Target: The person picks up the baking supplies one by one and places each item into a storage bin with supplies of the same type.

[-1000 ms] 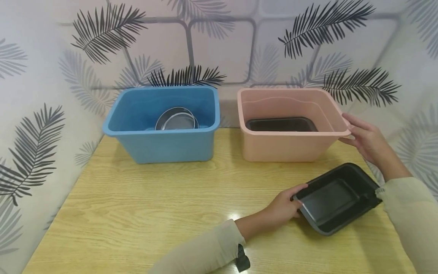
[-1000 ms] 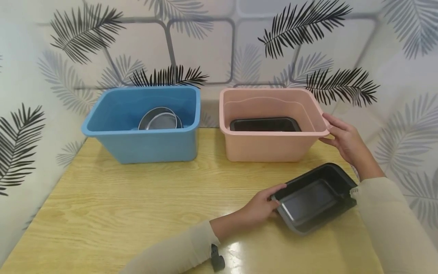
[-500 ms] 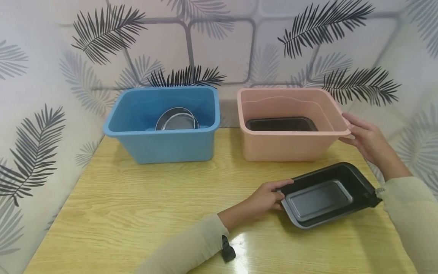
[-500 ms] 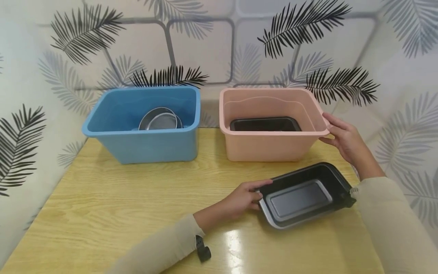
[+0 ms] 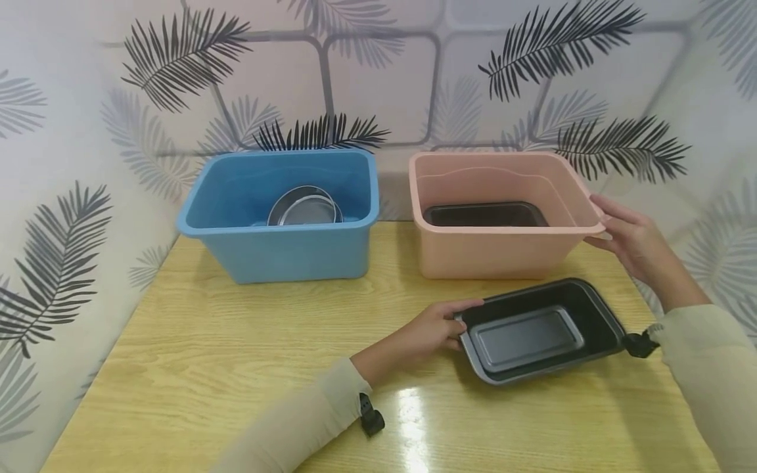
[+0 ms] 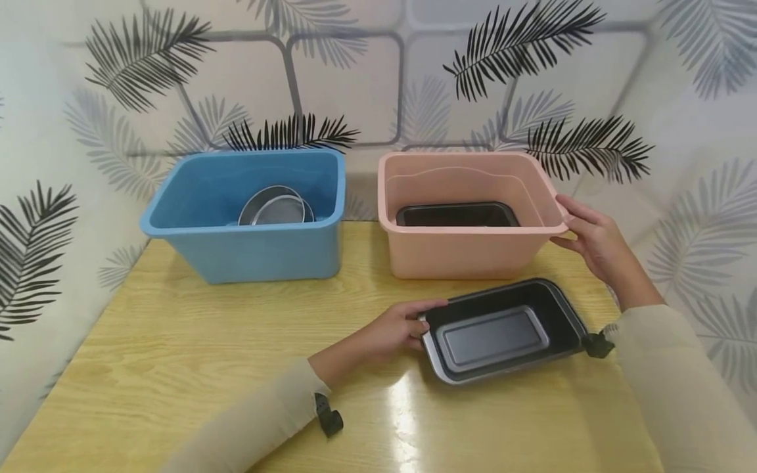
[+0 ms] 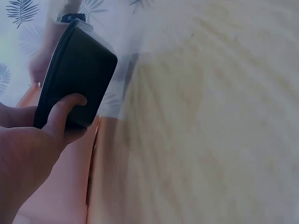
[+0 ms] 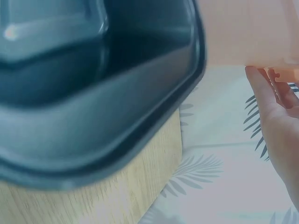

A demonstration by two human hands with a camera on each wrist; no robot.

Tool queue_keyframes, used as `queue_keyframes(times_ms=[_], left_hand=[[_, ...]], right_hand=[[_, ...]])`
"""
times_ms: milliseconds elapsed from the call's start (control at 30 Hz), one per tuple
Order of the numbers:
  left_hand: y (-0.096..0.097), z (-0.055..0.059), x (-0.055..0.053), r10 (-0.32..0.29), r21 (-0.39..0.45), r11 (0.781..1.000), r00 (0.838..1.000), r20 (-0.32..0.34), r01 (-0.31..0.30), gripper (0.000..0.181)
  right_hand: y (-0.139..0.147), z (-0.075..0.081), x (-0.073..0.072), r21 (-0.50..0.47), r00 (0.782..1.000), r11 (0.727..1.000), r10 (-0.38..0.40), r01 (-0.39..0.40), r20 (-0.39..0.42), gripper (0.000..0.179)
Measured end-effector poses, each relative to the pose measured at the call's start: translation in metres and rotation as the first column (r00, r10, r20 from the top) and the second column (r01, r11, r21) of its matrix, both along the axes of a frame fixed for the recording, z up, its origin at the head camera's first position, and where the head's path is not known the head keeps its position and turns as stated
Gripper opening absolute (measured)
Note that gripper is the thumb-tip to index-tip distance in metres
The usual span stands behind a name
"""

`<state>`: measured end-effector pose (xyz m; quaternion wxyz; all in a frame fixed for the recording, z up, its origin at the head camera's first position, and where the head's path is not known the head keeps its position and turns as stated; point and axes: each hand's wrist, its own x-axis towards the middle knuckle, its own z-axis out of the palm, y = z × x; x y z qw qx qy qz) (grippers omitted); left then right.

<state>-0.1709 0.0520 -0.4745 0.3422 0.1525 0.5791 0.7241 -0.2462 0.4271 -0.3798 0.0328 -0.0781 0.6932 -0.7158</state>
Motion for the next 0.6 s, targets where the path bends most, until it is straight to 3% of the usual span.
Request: queue_keyframes(times_ms=[133, 367, 467, 600], left_hand=[[-0.013, 0.008, -0.008, -0.03, -0.043, 0.999, 0.998, -0.06, 0.027, 0.061], [-0.036, 0.022, -0.023, -0.105, -0.095, 0.991, 0.986, -0.133, 0.093, 0.057], [-0.045, 0.031, -0.029, -0.144, -0.155, 0.981, 0.97, -0.195, 0.115, 0.057], [-0.056, 0.046, -0.035, -0.202, -0.265, 0.956, 0.937, -0.285, 0.126, 0.055]], right_hand=[[0.0, 0.0, -0.001, 0.03, 1.0, 1.0, 0.001, -0.001, 0.001, 0.058], [-0.001, -0.001, -0.001, -0.033, 1.0, 0.999, 0.016, -0.017, -0.021, 0.056], [0.0, -0.001, -0.002, -0.02, 1.0, 1.0, 0.018, -0.018, -0.018, 0.057], [0.0, -0.002, -0.002, 0.01, 1.0, 1.0, 0.009, -0.008, -0.004, 0.058]])
